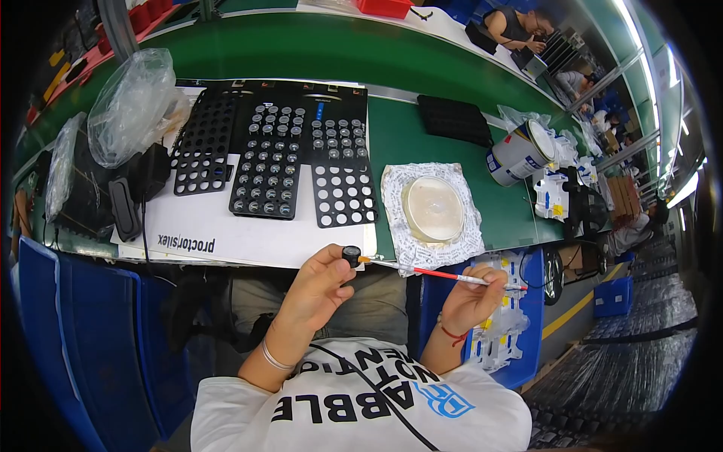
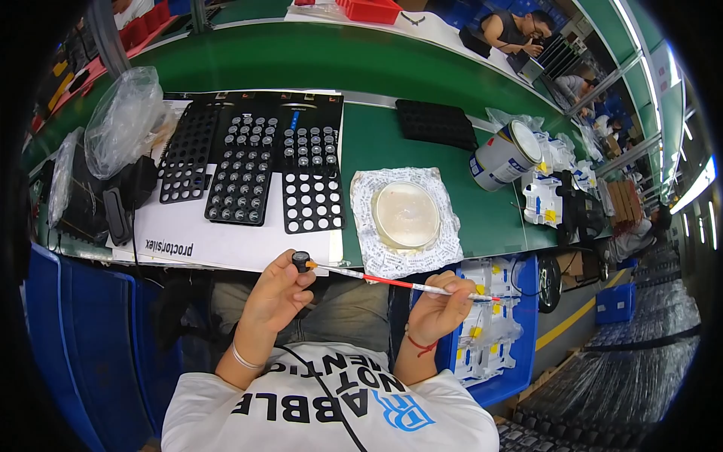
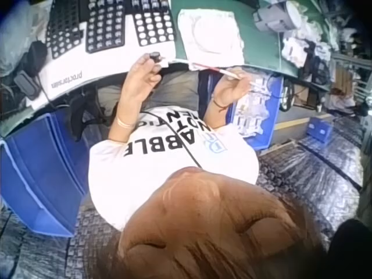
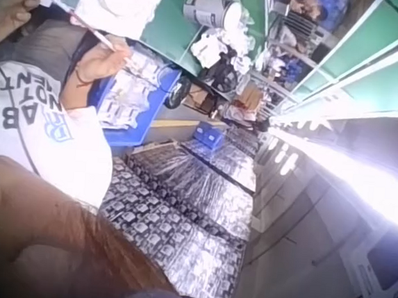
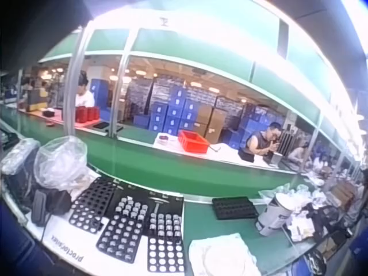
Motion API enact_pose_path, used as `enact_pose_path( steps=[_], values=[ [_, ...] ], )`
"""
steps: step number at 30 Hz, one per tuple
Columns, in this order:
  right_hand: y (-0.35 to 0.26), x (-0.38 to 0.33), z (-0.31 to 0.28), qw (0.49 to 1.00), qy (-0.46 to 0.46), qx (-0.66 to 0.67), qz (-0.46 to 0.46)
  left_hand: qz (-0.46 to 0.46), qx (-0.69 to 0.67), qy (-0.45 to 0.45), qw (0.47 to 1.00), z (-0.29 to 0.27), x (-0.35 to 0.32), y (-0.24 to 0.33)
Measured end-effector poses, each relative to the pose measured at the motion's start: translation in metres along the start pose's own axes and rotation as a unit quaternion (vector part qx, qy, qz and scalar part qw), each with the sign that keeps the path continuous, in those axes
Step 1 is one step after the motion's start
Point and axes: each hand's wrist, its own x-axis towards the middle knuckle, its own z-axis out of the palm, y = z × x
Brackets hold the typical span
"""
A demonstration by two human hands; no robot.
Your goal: Applying adhesive paste to the base of small electrical components using a thin brush.
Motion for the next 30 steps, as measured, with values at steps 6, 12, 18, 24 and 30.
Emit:
enact_pose_path(
  steps=[6, 12, 18, 24, 30],
  values=[
    [0.000, 0.001, -0.003, 1.000, 0.008, 0.002, 0.004, -0.026, -0.025, 0.001, 0.999, 0.005, -0.001, 0.004],
    [-0.003, 0.006, -0.005, 0.996, 0.085, -0.008, -0.014, 0.061, 0.054, 0.018, 0.997, 0.009, -0.005, 0.024],
    [-0.002, 0.005, -0.016, 0.995, 0.100, 0.007, -0.021, 0.263, 0.398, 0.113, 0.871, 0.021, 0.020, 0.088],
    [-0.002, 0.004, -0.013, 0.993, 0.116, 0.017, -0.012, 0.373, 0.731, 0.187, 0.540, 0.007, 0.070, 0.142],
    [-0.003, 0.005, -0.018, 0.990, 0.136, 0.014, -0.016, 0.333, 0.807, 0.217, 0.437, -0.009, 0.097, 0.146]
  ],
)
